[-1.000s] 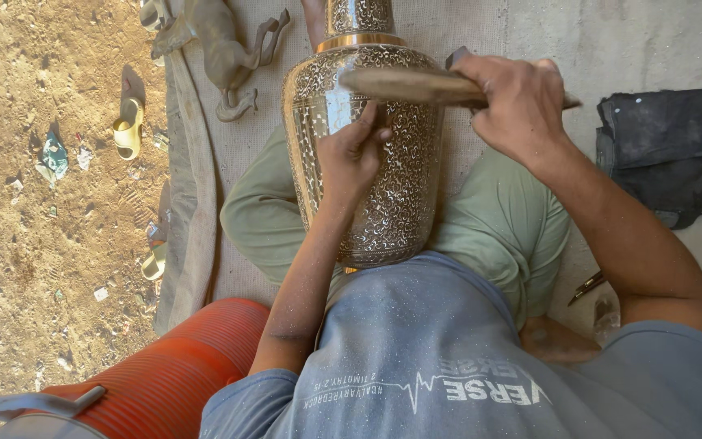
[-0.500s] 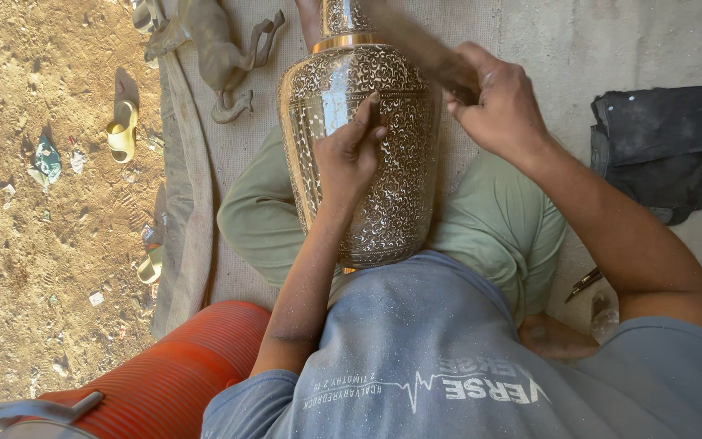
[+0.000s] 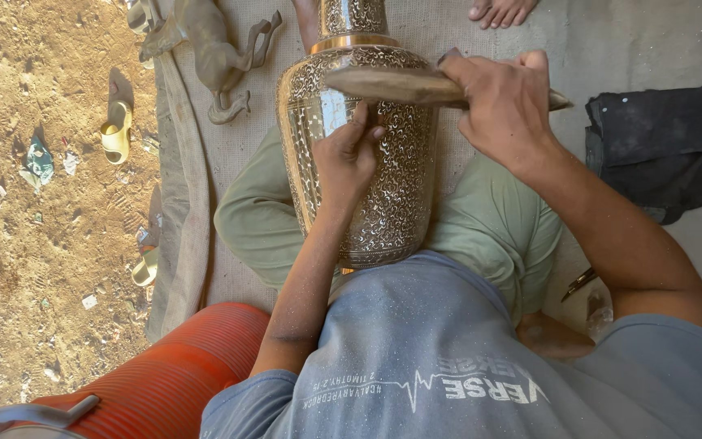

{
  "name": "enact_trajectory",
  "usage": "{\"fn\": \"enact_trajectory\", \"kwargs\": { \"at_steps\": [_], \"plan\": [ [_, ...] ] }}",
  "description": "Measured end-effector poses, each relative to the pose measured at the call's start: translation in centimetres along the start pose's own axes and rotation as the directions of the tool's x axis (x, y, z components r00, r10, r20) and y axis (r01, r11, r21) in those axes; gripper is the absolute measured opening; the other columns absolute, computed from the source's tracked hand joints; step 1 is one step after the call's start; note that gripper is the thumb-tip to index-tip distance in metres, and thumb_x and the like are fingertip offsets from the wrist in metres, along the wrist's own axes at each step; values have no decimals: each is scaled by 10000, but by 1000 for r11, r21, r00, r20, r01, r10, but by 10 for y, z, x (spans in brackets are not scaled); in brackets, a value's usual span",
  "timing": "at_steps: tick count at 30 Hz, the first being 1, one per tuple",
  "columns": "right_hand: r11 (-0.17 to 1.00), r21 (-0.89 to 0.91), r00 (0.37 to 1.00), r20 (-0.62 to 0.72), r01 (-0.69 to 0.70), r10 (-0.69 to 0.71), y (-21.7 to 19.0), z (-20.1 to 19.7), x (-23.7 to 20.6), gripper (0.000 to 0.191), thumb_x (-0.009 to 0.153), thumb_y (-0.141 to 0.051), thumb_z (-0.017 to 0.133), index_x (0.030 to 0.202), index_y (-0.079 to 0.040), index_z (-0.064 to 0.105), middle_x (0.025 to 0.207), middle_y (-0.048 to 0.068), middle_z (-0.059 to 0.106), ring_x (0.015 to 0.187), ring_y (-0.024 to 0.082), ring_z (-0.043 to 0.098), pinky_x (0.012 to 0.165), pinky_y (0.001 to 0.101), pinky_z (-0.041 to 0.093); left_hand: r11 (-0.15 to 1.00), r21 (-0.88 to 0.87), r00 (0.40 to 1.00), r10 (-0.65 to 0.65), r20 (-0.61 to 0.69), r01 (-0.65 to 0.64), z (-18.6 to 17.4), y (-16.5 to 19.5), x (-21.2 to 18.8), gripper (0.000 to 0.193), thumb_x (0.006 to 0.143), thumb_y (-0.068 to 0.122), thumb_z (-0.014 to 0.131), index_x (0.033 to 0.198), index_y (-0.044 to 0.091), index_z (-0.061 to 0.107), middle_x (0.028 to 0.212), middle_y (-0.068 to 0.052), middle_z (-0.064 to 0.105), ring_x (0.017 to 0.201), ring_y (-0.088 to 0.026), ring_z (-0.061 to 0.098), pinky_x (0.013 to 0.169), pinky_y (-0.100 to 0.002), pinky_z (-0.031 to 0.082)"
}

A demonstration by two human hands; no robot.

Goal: The person sits cross-legged on the floor and uses a wooden mallet to repeatedly strike a large brass vase held between their legs. They rotate the vase slightly to work on different sections of the surface.

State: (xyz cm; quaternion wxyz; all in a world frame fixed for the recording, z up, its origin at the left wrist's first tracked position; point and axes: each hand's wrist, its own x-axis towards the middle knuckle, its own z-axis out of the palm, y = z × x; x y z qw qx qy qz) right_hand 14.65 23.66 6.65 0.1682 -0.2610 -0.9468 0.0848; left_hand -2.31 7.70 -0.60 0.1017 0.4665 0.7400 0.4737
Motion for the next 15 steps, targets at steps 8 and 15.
{"fn": "enact_trajectory", "kwargs": {
  "at_steps": [8,15],
  "plan": [
    [950,274,988,58,-152,142,-5,-4,3,350,855,12,714,1168,-140,677,945,86,738,842,294,719,760,476,498,994,-53,995,93,-45,-95,-1,4,1,427,940,21,735,1354,94,660,839,-59,770,681,-81,693,654,-279,569],
    [905,394,987,78,-158,139,0,4,6,332,854,-26,764,1159,-98,654,940,130,733,846,291,733,727,457,564,981,-66,980,176,-97,-183,-3,10,3,415,941,40,751,1338,111,654,1048,-93,787,799,-92,738,745,-277,587]
  ]
}}
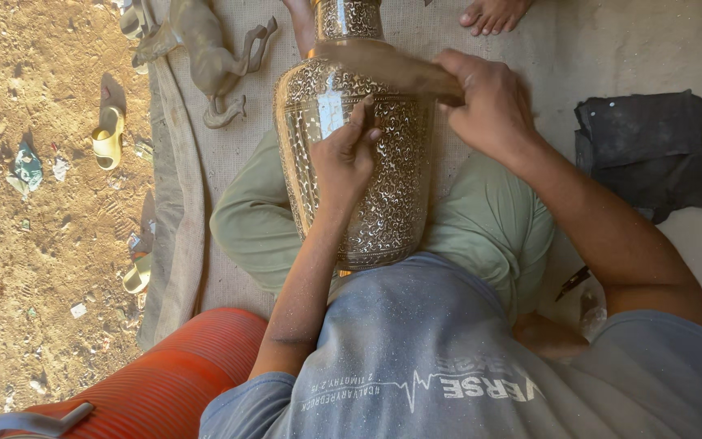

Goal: The person sits cross-legged on the floor and uses a wooden mallet to repeatedly strike a large brass vase held between their legs. They rotate the vase slightly to work on different sections of the surface.

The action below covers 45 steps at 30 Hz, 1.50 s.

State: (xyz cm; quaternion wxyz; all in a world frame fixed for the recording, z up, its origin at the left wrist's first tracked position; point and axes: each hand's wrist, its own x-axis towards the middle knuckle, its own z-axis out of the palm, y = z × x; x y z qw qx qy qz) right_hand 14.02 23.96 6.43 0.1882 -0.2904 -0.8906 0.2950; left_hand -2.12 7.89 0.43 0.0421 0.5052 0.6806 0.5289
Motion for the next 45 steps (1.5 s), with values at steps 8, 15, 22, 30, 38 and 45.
{"fn": "enact_trajectory", "kwargs": {
  "at_steps": [8,15,22,30,38,45],
  "plan": [
    [987,-130,993,58,-93,101,42,30,-2,201,933,-102,747,1097,-13,669,905,153,734,804,300,729,772,488,555,993,-4,992,-116,45,116,8,-16,-10,373,950,55,731,1318,99,688,875,-64,788,674,-87,720,627,-263,571],
    [938,39,925,-184,344,-332,51,43,-3,230,1025,-93,737,1221,-10,650,1099,147,708,1004,301,720,874,444,589,950,175,935,-293,202,260,12,-35,-11,224,859,-8,693,979,129,823,726,-58,787,564,-110,694,579,-285,551],
    [974,-218,996,-35,68,-77,10,20,-2,378,853,6,723,1207,-125,702,1015,114,766,797,283,727,707,430,571,982,-25,981,-186,60,188,1,-1,-1,369,936,95,730,1303,88,697,895,-102,784,654,-88,712,639,-276,575],
    [913,-402,994,48,-69,97,1,15,-8,319,915,19,679,1151,-194,704,880,3,785,702,205,721,739,484,526,986,65,982,-158,99,152,-1,-4,4,381,941,96,756,1314,147,699,767,-81,743,586,-66,645,582,-286,515],
    [954,-208,972,51,-216,231,23,14,-22,396,888,-101,776,1263,-138,656,893,49,740,723,194,696,757,465,570,831,-431,930,-363,58,351,-2,-24,-7,420,948,-9,699,1349,115,669,1018,-53,800,830,-88,734,741,-265,633],
    [955,-103,959,-90,-279,270,48,63,-59,633,868,-164,826,1400,-25,513,1128,155,702,856,284,721,739,441,589,611,-694,871,-489,47,381,-22,-48,-4,471,947,-68,724,1394,52,634,1144,-136,774,979,-175,756,882,-346,662]
  ]
}}
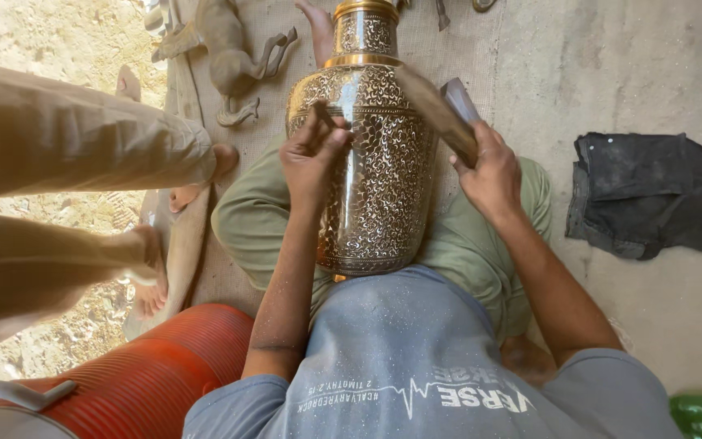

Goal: The person sits cross-legged on the floor and uses a wooden mallet to repeatedly strike a large brass vase held between their legs. They rotate the vase slightly to work on different sections of the surface.

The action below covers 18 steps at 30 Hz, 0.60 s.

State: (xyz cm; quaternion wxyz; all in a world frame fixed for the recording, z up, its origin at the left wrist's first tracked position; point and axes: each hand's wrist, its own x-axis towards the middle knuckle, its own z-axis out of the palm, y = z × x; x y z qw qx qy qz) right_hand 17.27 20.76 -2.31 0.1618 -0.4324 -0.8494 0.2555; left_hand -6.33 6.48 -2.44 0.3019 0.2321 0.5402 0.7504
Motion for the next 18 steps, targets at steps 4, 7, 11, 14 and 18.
{"fn": "enact_trajectory", "kwargs": {
  "at_steps": [4,7,11,14,18],
  "plan": [
    [999,38,999,-32,-2,3,11,11,-9,600,882,-165,827,1378,-31,517,1106,152,701,921,296,719,767,435,598,996,73,999,-51,14,50,20,-4,-10,532,923,-78,699,1421,69,585,1201,-106,758,1040,-131,737,920,-304,645],
    [997,-46,997,-46,63,-65,14,7,-6,617,850,-157,837,1384,-55,546,1086,152,712,873,305,719,744,445,594,997,24,998,-69,8,68,31,-3,-9,564,925,-98,694,1450,66,569,1171,-108,770,1011,-113,719,910,-278,624],
    [1000,3,1000,31,-2,2,15,0,-2,575,864,-159,824,1364,-67,556,1057,123,721,832,266,730,746,433,601,993,117,998,-37,53,30,29,0,-6,588,936,-109,695,1477,65,544,1169,-93,775,1019,-91,706,915,-257,610],
    [1000,-25,999,51,6,-4,17,0,-1,555,869,-156,824,1356,-81,569,1046,118,724,819,261,731,734,433,602,996,88,996,8,83,-15,27,1,-5,603,939,-108,688,1491,72,526,1169,-80,771,1055,-88,699,950,-252,592],
    [993,110,998,49,-37,31,21,5,-1,601,860,-169,832,1381,-76,549,1043,116,736,851,249,732,769,425,598,991,132,993,-33,110,19,36,4,-3,576,929,-73,694,1452,126,558,1139,-55,785,946,-100,735,874,-262,643]
  ]
}}
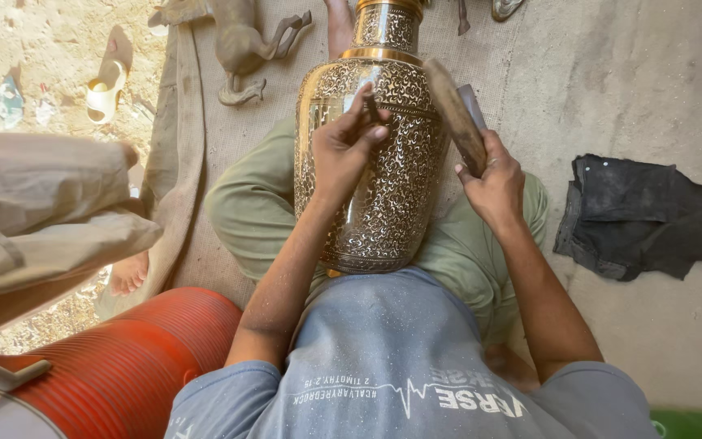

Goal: The person sits cross-legged on the floor and uses a wooden mallet to repeatedly strike a large brass vase held between their legs. They rotate the vase slightly to work on different sections of the surface.

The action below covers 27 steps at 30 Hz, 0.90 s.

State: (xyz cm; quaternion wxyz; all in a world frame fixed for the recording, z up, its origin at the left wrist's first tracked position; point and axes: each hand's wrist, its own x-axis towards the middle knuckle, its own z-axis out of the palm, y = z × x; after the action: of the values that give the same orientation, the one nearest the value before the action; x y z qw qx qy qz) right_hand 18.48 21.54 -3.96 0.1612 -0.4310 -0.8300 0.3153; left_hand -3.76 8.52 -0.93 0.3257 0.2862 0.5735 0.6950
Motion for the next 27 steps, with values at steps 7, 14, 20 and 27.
{"fn": "enact_trajectory", "kwargs": {
  "at_steps": [7,14,20,27],
  "plan": [
    [997,-75,1000,19,8,-7,1,2,-2,638,851,-158,833,1419,-112,548,1046,134,756,843,235,734,754,410,593,779,522,911,148,385,-347,8,17,22,470,938,75,757,1366,239,656,945,-31,807,722,-65,718,669,-289,587],
    [991,-48,987,96,-123,127,0,-16,17,585,874,-110,783,1414,-170,566,1051,87,747,803,179,720,677,372,593,759,577,897,20,442,-301,6,23,32,411,957,101,714,1331,268,684,865,-9,803,660,-79,711,607,-298,582],
    [963,258,996,76,-72,54,1,-10,13,515,912,-3,733,1380,-185,616,1024,55,735,802,173,704,687,374,581,737,563,864,56,500,-374,4,25,36,343,942,108,730,1267,216,716,908,-21,809,717,-78,746,658,-294,597],
    [979,-117,984,49,-164,171,-4,-12,-6,481,912,-60,724,1365,-191,634,902,59,738,741,180,701,650,338,539,719,593,817,-60,573,-363,5,29,47,340,929,97,738,1253,203,743,884,-32,810,699,-67,752,654,-294,613]
  ]
}}
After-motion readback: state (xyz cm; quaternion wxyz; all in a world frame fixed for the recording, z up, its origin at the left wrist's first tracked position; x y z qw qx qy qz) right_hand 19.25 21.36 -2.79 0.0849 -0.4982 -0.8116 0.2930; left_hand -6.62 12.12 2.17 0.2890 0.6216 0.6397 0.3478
